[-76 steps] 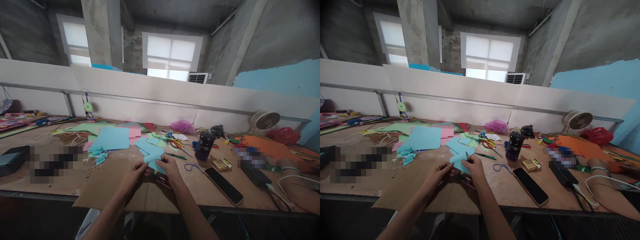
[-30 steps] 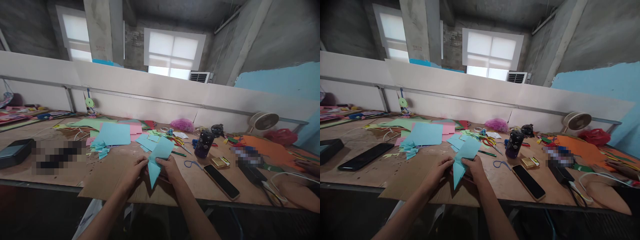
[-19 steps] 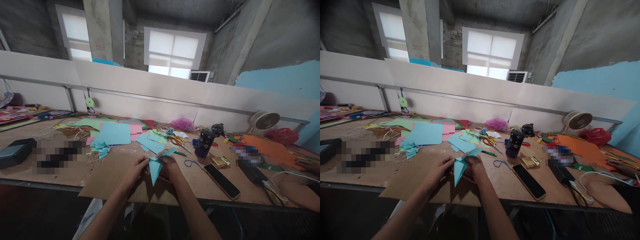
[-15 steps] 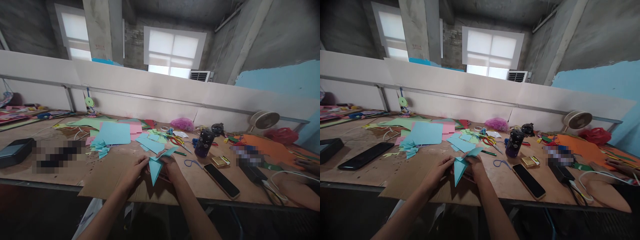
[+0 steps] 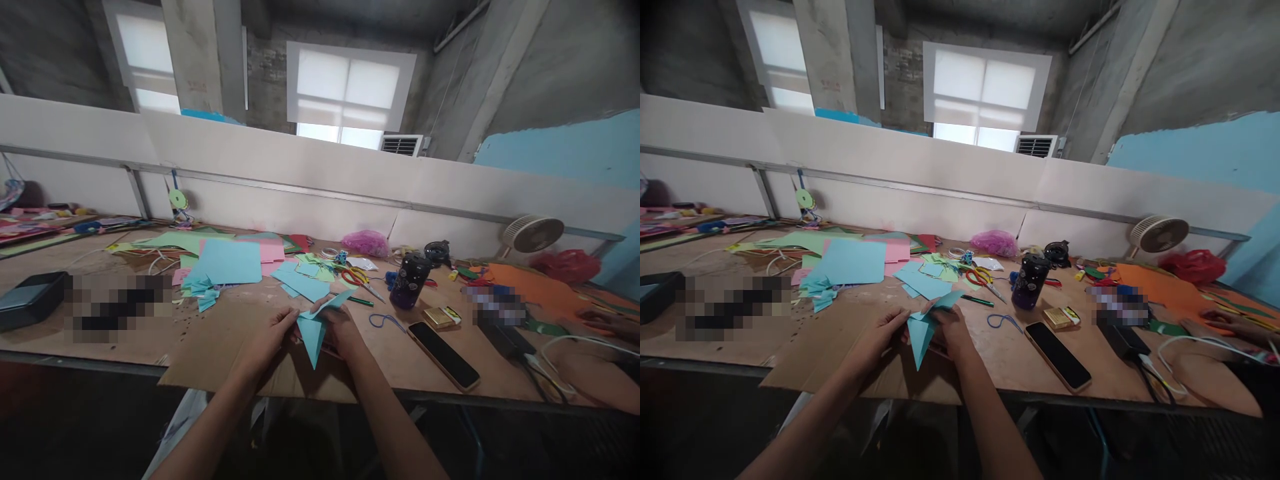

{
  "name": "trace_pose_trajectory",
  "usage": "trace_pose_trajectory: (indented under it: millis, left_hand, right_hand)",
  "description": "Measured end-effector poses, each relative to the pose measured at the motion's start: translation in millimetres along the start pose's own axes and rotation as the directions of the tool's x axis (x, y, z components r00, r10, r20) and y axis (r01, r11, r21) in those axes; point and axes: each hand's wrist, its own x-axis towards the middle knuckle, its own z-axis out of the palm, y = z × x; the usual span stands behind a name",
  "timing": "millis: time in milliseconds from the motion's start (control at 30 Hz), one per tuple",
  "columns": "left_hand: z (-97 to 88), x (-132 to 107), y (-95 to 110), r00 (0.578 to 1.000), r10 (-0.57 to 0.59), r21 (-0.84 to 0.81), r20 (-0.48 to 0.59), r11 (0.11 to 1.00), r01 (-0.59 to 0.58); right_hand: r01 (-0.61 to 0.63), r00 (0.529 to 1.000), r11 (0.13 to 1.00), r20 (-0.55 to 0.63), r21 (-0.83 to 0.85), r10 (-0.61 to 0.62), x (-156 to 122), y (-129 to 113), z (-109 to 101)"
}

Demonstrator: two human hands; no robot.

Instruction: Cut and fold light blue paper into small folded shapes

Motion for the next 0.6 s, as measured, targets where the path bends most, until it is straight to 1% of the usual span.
trace_pose_trajectory:
  millis: [100,200,300,400,467,533,600]
  left_hand:
    - [-1.1,3,-5,0.999,0.044,0.034,0.006,0.998,-0.044]
    - [-2.8,6,-10,0.995,0.100,0.089,-0.009,0.991,-0.099]
    - [-5.0,10,-15,0.984,0.141,0.140,-0.106,0.982,-0.125]
    - [-8.5,15,-19,0.961,0.178,0.172,-0.210,0.975,-0.143]
    - [-11.2,19,-22,0.942,0.211,0.178,-0.260,0.970,-0.168]
    - [-13.0,21,-24,0.923,0.249,0.184,-0.292,0.962,-0.201]
    - [-13.4,22,-25,0.920,0.275,0.196,-0.281,0.954,-0.226]
  right_hand:
    - [-0.025,0.999,0.995,0.038,0.099,0.022,1,-1,2]
    - [-0.025,1.000,0.992,-0.006,0.126,0.026,4,2,1]
    - [-0.014,1.000,0.992,-0.023,0.123,0.017,8,6,-2]
    - [-0.020,1.000,0.988,0.020,0.152,0.017,9,8,-1]
    - [-0.050,0.997,0.984,0.065,0.173,0.040,8,8,1]
    - [-0.084,0.994,0.983,0.090,0.163,0.070,8,7,3]
    - [-0.093,0.993,0.988,0.081,0.119,0.083,9,6,4]
